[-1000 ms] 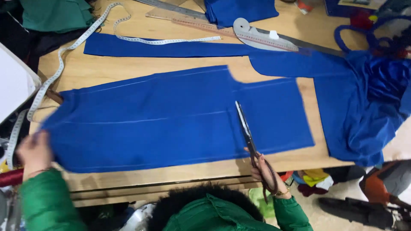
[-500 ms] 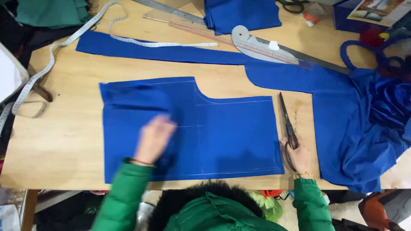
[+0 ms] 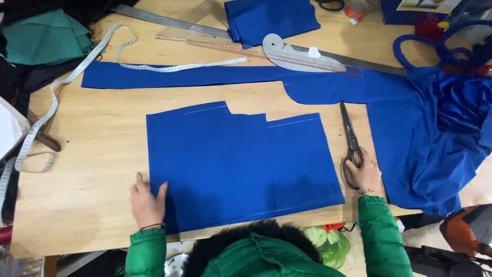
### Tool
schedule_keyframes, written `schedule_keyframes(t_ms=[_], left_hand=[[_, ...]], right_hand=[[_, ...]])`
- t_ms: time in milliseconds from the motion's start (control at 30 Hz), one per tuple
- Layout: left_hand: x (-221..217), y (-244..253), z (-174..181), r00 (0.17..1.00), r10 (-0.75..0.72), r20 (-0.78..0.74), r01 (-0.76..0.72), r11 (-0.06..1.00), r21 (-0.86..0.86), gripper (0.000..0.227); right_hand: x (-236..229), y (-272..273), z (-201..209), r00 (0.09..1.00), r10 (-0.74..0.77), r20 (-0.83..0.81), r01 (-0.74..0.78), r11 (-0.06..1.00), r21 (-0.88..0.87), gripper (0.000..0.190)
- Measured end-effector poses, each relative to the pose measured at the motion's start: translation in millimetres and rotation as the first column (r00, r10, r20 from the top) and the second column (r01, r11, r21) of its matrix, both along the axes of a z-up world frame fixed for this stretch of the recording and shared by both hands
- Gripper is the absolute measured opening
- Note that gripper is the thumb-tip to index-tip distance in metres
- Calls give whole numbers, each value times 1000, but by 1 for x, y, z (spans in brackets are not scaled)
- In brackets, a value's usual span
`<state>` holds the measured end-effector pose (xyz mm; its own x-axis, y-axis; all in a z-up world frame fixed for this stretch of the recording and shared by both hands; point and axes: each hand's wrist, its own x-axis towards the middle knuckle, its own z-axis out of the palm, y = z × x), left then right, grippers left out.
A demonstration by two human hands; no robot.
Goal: The person uses shears to cut a large piece of blue fabric laid out on a wooden table, following white chalk lines. After cutting, the person folds the cut fabric piece and places it on the table.
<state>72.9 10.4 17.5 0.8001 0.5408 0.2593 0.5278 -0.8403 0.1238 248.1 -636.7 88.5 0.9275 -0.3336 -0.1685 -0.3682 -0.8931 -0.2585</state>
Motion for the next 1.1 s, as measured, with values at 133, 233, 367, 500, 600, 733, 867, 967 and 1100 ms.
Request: schedule_keyframes(t_ms=[133,233,367,500,600,733,867,967,1100], left_hand=[[15,-11,-7,997,-45,-67,-16,708,-706,69],[57,-76,19,978,-171,116,200,646,-736,59],[97,-185,106,816,-534,223,422,287,-860,44],[105,-191,68,709,-691,141,493,343,-800,46],[96,-167,57,778,-596,197,549,494,-674,40],[71,-140,64,921,-333,201,362,545,-757,57],[58,-136,52,980,-134,149,159,70,-985,83],[55,-127,28,980,-167,106,102,-36,-994,76],[53,-115,-16,983,-165,77,65,-75,-995,72]], right_hand=[[-3,-4,-8,993,83,-78,-94,985,-147,71],[-2,-11,-17,988,107,-107,-127,973,-192,73],[-5,-4,-8,990,105,-98,-123,972,-198,77],[-22,10,11,993,70,-99,-85,984,-157,79],[-32,26,0,979,156,127,-123,964,-236,60],[-34,63,-28,917,177,358,-207,977,46,54],[-14,63,-79,938,167,303,-111,975,-194,70],[-4,92,-48,998,7,59,6,974,-227,40],[9,132,-52,998,44,47,-16,875,-484,25]])
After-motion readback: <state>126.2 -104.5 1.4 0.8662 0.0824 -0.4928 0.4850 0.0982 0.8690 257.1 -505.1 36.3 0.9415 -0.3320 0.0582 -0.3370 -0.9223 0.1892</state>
